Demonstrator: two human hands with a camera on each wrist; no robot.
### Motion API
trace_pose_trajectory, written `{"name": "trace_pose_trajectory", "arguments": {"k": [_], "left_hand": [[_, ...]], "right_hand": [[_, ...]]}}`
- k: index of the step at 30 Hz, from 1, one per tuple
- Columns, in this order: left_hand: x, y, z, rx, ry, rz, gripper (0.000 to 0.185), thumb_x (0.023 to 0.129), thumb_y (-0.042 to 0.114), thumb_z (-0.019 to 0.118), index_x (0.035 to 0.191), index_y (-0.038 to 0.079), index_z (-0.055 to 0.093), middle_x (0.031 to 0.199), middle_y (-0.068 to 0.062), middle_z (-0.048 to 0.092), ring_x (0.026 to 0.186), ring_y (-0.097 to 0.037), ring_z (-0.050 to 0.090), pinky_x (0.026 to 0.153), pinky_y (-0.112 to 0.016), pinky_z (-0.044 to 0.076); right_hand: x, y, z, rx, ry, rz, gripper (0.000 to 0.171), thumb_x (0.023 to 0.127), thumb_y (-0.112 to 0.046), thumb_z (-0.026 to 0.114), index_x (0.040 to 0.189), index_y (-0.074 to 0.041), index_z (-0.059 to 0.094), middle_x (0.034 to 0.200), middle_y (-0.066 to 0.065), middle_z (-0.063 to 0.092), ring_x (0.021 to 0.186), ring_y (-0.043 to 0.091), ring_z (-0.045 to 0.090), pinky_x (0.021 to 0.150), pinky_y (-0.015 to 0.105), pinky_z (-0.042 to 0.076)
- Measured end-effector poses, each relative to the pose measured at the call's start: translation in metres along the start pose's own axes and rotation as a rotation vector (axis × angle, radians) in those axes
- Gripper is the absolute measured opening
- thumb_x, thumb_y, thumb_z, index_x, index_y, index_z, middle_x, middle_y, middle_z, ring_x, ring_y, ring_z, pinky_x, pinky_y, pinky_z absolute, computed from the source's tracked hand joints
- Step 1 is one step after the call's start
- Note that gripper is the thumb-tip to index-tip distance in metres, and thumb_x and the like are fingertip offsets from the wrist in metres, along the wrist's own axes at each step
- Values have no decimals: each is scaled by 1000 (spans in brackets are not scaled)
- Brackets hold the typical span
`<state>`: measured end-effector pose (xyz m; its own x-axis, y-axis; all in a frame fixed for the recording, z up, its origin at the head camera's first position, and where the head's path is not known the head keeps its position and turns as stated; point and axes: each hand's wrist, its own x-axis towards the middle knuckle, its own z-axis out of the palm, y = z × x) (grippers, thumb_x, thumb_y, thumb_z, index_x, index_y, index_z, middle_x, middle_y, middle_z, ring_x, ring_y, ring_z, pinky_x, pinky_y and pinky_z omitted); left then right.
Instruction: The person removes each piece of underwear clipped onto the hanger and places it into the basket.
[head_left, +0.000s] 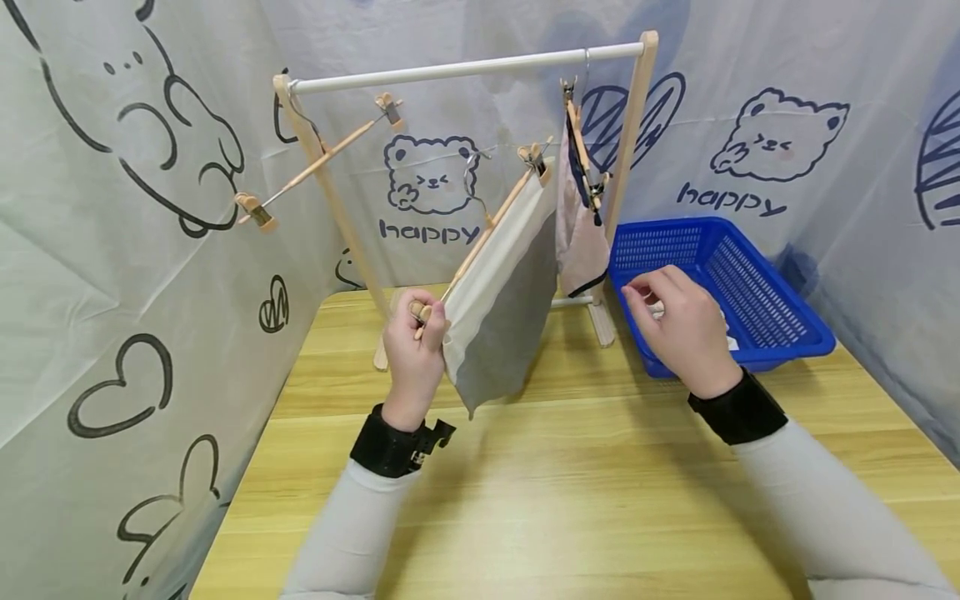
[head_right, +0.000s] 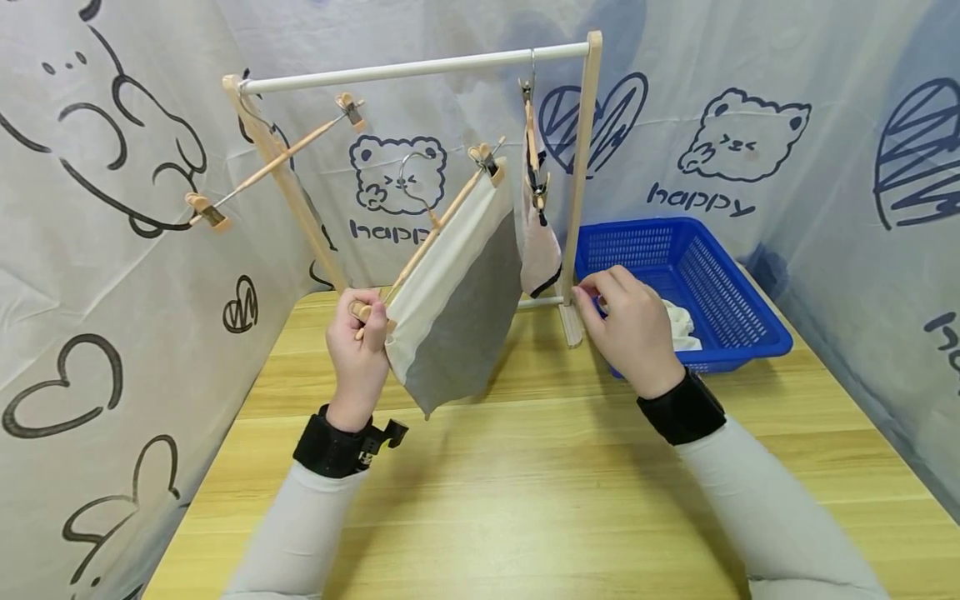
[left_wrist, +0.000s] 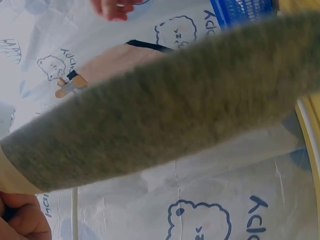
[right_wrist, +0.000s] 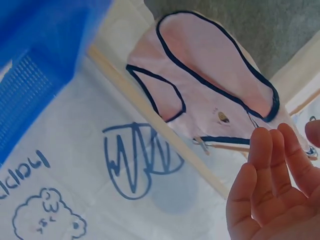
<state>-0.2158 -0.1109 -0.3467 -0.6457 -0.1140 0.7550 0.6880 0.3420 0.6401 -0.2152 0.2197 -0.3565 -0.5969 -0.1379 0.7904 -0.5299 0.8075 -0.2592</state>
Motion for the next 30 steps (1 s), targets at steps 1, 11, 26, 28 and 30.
{"name": "trace_pose_trajectory", "arguments": {"k": [1,11,26,28,30], "left_hand": [[1,0,-2,8,-2,9,74,100,67,49,93,-7,54,69,-4,47,57,-3,41,49,-17,30],[9,-4,-16,34,-40,91,72,100,66,49,90,-5,55,60,-2,42,55,-4,39,49,-17,29],[12,-8,-29,49,-75,150,69,101,65,49,88,-3,55,59,-4,41,55,-2,35,50,-17,27],[13,-8,-31,43,-76,164,68,101,64,50,88,-3,55,60,-4,42,55,-2,35,50,-17,26],[13,-8,-32,35,-79,176,67,102,63,50,88,-3,55,60,-5,42,56,-2,34,51,-18,26]], "right_hand": [[2,-1,-2,3,6,-8,11,96,-12,74,97,-1,70,90,14,65,79,27,64,67,39,49],[17,-12,-14,57,39,-67,11,92,-9,77,97,-1,71,89,13,65,79,26,62,73,35,45],[33,-20,-29,69,-15,-246,37,105,-33,62,104,2,70,92,17,67,83,29,63,77,38,47],[36,-20,-31,75,-32,-283,48,107,-42,54,108,3,70,97,17,68,89,31,64,82,39,48],[39,-20,-32,76,-46,-311,52,108,-46,50,112,2,69,102,18,68,95,32,64,88,41,48]]}}
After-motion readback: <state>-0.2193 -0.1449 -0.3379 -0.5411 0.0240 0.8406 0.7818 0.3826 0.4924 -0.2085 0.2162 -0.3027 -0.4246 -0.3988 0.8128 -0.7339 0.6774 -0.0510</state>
